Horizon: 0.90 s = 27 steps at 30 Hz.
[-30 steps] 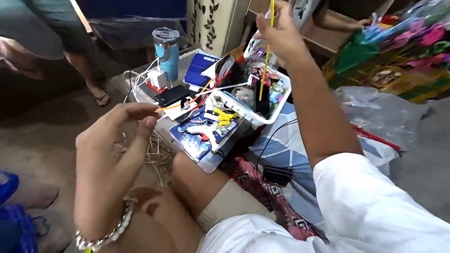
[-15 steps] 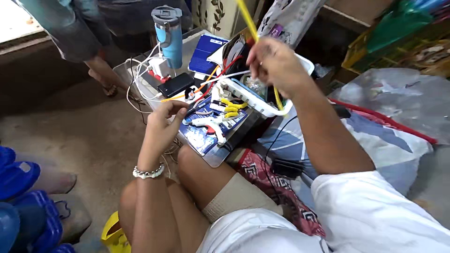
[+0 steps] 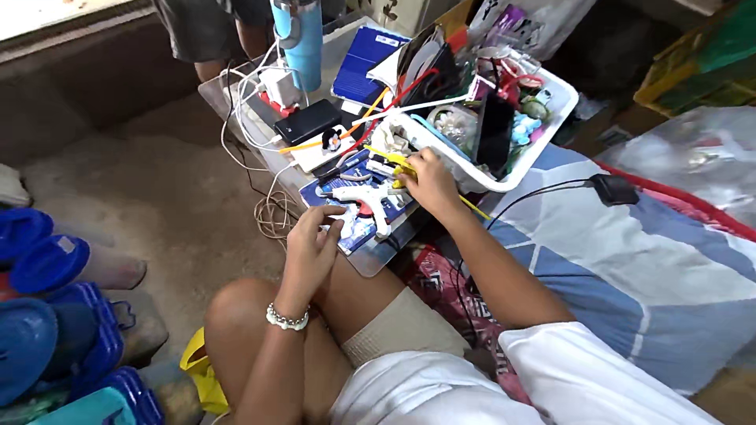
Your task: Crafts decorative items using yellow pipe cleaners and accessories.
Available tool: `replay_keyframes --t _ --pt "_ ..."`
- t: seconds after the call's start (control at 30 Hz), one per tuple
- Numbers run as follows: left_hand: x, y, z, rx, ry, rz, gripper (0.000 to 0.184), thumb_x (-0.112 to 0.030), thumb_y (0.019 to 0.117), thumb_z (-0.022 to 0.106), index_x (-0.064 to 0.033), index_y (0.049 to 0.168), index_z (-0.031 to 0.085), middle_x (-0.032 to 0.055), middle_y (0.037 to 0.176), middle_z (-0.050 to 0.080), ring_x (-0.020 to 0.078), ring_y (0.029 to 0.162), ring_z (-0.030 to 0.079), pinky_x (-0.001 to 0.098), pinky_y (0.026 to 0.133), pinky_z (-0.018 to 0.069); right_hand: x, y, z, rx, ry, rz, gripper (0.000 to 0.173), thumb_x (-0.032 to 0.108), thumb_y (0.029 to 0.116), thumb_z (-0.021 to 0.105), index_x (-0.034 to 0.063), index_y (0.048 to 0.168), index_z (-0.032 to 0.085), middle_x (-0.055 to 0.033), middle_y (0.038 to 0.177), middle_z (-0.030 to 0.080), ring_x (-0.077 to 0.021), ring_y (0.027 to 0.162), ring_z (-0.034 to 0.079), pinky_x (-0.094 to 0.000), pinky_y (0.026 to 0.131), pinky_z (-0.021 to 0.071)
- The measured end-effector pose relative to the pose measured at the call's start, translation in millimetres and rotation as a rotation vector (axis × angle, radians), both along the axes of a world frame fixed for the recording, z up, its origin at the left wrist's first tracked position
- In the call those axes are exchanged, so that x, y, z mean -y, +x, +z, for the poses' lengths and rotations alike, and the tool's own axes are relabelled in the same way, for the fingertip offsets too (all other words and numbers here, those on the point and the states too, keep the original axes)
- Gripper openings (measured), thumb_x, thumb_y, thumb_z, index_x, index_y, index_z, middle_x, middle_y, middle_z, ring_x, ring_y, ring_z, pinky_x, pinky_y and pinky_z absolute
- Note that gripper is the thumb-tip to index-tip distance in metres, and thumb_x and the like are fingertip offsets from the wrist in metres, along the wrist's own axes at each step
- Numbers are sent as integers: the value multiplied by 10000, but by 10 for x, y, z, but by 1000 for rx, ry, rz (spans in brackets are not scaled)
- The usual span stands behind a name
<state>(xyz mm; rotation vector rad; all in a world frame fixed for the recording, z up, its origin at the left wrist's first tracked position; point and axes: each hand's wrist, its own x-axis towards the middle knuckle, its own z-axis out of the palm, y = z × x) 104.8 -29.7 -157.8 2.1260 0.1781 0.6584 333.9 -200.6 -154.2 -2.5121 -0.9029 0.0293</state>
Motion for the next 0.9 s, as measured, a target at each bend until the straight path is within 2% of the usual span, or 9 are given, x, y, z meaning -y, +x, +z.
replay_keyframes --t 0.1,0.23,0.37,0.53,0.6,0.67,0.73,0.8,0.9 --pt "6 6 15 36 -15 31 227 -163 1031 584 -50 1204 678 53 1126 695 101 965 676 290 845 581 61 -31 120 54 185 66 292 199 978 694 -21 1170 682 -236 1197 629 -384 978 672 -553 832 573" --pt "114 73 57 114 -141 -12 279 -113 1018 607 0 1273 621 95 1200 692 143 1024 700 332 898 604 114 -306 443 137 373 246 264 175 966 707 -2 1158 669 -167 1032 684 -235 775 659 -399 706 577" --pt "241 61 160 156 -353 -144 488 -120 968 689 40 1395 517 130 1269 668 161 1020 722 338 874 631 65 -707 586 123 430 458 203 216 891 779 56 1012 749 -83 977 722 -176 852 647 -332 766 538" --pt "319 -47 174 239 -403 -19 207 -16 947 693 32 1148 685 76 1054 740 120 881 732 299 786 641 -54 -1012 545 9 516 533 232 193 849 809 60 1022 729 -49 1004 712 -99 883 633 -230 765 520" --pt "282 -112 207 206 -475 48 174 -7 960 671 15 1130 696 60 1047 748 122 860 742 304 786 649 -34 -1035 564 -52 555 517 375 289 885 794 41 1141 678 -64 1106 670 -77 891 607 -218 757 518" --pt "201 -190 228 200 -605 36 176 -26 989 626 -2 1153 682 71 1082 727 161 904 733 345 832 641 31 -1009 599 -54 571 476 403 367 1002 645 36 1232 653 -70 1145 668 -80 878 606 -249 737 522" --pt "130 -251 227 216 -734 17 174 -64 1011 606 -31 1167 676 76 1116 709 183 950 723 369 867 631 100 -977 621 19 578 421 349 317 1084 498 47 1202 687 -49 1080 693 -99 959 648 -290 831 556" --pt "91 -289 230 242 -821 -3 181 -94 1016 608 -59 1177 682 65 1141 702 173 972 713 357 878 620 141 -965 609 106 564 379 295 245 1077 521 48 1152 727 -61 1014 693 -124 961 645 -309 857 544" --pt "83 -307 261 280 -888 -33 187 -114 1004 637 -94 1180 695 25 1122 701 121 944 699 313 872 610 178 -976 564 143 535 377 253 202 1046 583 89 1199 749 -59 1002 701 -127 940 642 -294 836 537"
